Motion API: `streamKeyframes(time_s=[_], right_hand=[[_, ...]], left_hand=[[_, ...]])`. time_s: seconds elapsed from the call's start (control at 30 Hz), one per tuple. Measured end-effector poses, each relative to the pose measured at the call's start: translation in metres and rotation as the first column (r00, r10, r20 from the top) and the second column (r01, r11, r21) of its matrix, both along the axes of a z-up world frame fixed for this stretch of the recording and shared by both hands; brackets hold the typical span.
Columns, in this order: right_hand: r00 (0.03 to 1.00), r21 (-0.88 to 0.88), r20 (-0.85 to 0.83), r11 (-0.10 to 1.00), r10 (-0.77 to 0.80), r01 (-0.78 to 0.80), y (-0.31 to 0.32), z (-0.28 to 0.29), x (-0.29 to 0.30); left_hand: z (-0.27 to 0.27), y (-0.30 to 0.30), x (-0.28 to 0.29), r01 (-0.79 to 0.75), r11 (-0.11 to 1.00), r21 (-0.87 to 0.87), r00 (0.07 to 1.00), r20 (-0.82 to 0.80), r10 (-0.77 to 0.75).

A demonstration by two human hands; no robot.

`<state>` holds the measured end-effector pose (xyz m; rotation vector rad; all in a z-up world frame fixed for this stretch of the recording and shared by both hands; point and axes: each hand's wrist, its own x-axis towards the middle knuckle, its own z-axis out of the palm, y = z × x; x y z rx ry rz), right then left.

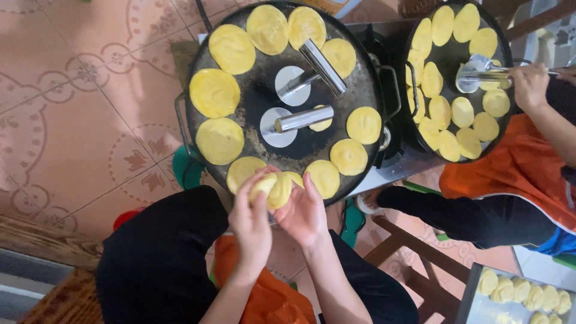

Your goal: Pressing dough balls into flat circles on a hot griddle and flipping them to cook both sides.

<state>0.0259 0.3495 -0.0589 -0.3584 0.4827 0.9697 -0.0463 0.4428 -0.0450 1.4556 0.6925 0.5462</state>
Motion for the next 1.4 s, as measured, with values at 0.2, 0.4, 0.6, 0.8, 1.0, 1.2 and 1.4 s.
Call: streamKeyframes(time_s=[0.2,0.4,0.6,0.8,1.0,1.2,1.4], right_hand=[[0.989,0.112,-0.101,0.987,-0.105,0.116,0.006,-0.008,-0.013],[0.885,-0.61,0.45,0.682,-0.123,0.405,-0.006,0.0,0.02],[0.033,-0.516,0.122,0.035,0.992,0.856,-0.039,-0.141,0.074],[0.99,-0.783,0.117,0.621,0.075,0.045,0.007,0.024,-0.002],[0.956,-0.578,0.023,0.777,-0.292,0.251,-0.013,0.009,0.001],[0.883,-0.595,0.334,0.652,-0.329,0.469,-0.028,-0.017,0.012],[0.563,-0.596,0.802,0.336,0.202,0.729,0.018,-0.041,0.038]], left_hand=[[0.012,0.005,0.001,0.115,0.983,0.14,0.993,-0.011,-0.115],[-0.016,0.035,0.003,-0.3,0.47,-0.83,0.932,-0.151,0.33],[-0.02,0.025,0.008,-0.313,0.555,-0.771,0.949,-0.228,0.218],[-0.02,0.005,0.0,0.486,0.738,0.468,0.871,-0.187,-0.454],[0.044,0.023,0.086,0.424,0.478,0.769,0.88,-0.225,-0.418],[-0.115,0.028,0.218,0.177,0.111,0.978,0.971,-0.155,-0.18],[0.0,0.122,0.143,0.25,0.422,0.872,0.966,-0.194,-0.172]])
